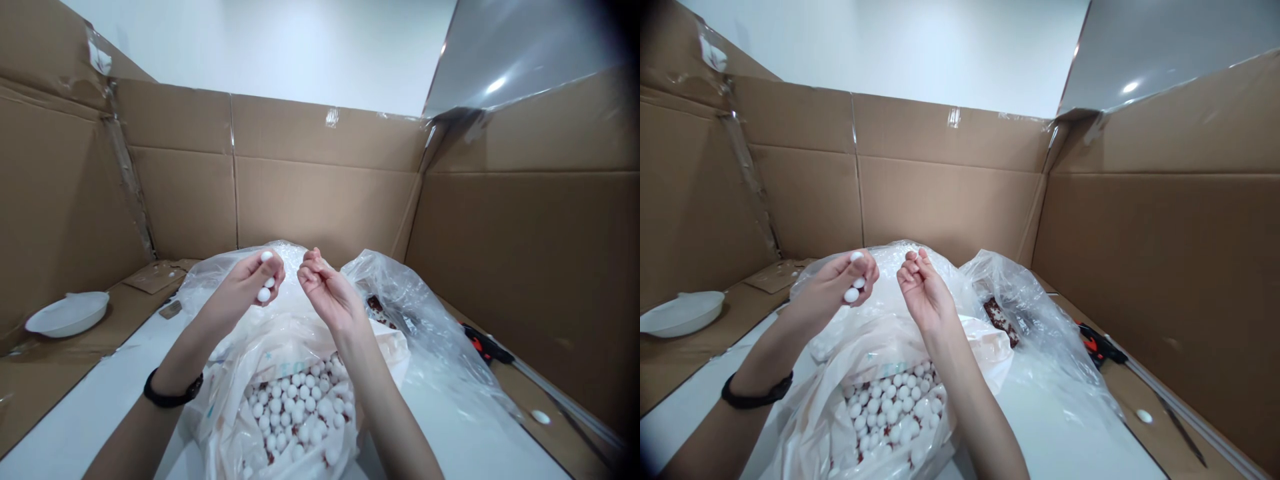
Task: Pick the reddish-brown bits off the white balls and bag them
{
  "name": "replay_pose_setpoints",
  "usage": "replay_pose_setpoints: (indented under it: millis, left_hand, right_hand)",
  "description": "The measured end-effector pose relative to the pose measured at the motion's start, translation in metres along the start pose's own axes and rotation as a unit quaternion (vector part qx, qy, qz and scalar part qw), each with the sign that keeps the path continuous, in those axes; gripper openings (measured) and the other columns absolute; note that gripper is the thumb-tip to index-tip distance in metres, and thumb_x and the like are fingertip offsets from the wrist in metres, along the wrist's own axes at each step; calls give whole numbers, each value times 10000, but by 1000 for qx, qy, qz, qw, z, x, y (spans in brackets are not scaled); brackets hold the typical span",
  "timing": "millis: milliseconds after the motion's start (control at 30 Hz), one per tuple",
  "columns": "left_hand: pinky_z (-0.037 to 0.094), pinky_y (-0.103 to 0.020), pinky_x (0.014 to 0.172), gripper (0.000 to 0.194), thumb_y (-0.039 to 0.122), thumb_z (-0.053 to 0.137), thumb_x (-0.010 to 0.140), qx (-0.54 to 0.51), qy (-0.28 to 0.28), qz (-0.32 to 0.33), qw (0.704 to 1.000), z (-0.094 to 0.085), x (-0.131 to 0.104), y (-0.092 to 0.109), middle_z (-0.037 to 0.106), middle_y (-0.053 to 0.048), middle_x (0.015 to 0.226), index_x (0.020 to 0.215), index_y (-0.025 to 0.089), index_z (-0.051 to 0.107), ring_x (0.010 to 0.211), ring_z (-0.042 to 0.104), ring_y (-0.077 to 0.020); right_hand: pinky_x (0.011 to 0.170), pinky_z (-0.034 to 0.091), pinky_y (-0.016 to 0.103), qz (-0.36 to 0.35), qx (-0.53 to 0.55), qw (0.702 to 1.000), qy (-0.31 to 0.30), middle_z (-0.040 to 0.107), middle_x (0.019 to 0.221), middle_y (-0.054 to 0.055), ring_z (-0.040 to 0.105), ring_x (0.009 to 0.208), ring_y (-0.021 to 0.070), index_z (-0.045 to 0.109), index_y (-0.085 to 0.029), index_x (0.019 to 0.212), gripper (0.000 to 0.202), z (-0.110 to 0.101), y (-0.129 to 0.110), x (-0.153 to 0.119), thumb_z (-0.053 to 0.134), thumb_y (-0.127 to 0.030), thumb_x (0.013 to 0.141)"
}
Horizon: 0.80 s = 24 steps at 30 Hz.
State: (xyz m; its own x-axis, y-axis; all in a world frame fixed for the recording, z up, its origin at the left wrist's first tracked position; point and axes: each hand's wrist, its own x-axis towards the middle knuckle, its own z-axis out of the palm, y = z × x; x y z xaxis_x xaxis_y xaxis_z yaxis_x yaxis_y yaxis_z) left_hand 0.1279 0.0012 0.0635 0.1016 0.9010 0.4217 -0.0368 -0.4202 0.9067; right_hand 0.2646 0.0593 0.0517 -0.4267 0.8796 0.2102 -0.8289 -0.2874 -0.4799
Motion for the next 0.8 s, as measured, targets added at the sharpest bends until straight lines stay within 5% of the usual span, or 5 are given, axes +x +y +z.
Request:
replay_pose_setpoints:
  millis: [67,133,233,367,800]
  left_hand:
    - [279,-134,381,332,387,495,914,-198,0,-77,977,-2,7,-6,393,47,591,683,149,478,418,322,-29]
    - [254,-99,341,291,283,412,963,-377,19,-168,911,-3,13,-14,366,52,598,713,142,460,396,317,-11]
    - [255,-68,325,287,188,277,996,-484,54,-235,841,-3,19,-26,383,41,626,776,131,454,403,367,1]
    - [321,-64,360,231,174,303,989,-490,50,-233,838,2,18,-33,428,25,676,845,118,474,430,403,7]
    - [257,-104,265,155,144,414,925,-400,-16,-274,874,-10,27,-34,414,49,574,807,134,514,334,345,-17]
  right_hand:
    - [430,395,165,2,-13,1000,0,405,667,-40,346,464,62,468,-195,745,238,-3,1,2,367,-51,905]
    - [440,400,177,16,-14,1000,8,414,680,-30,358,478,71,465,-193,752,227,-6,2,4,353,-46,885]
    - [463,405,169,36,1,999,32,470,717,-4,413,517,72,457,-187,774,287,-9,1,6,317,64,777]
    - [476,394,143,34,17,999,33,494,729,-3,421,529,59,460,-179,784,322,-8,1,6,327,112,756]
    - [401,329,158,-1,6,1000,26,420,588,-43,295,437,68,497,-174,668,357,-4,8,9,322,-194,978]
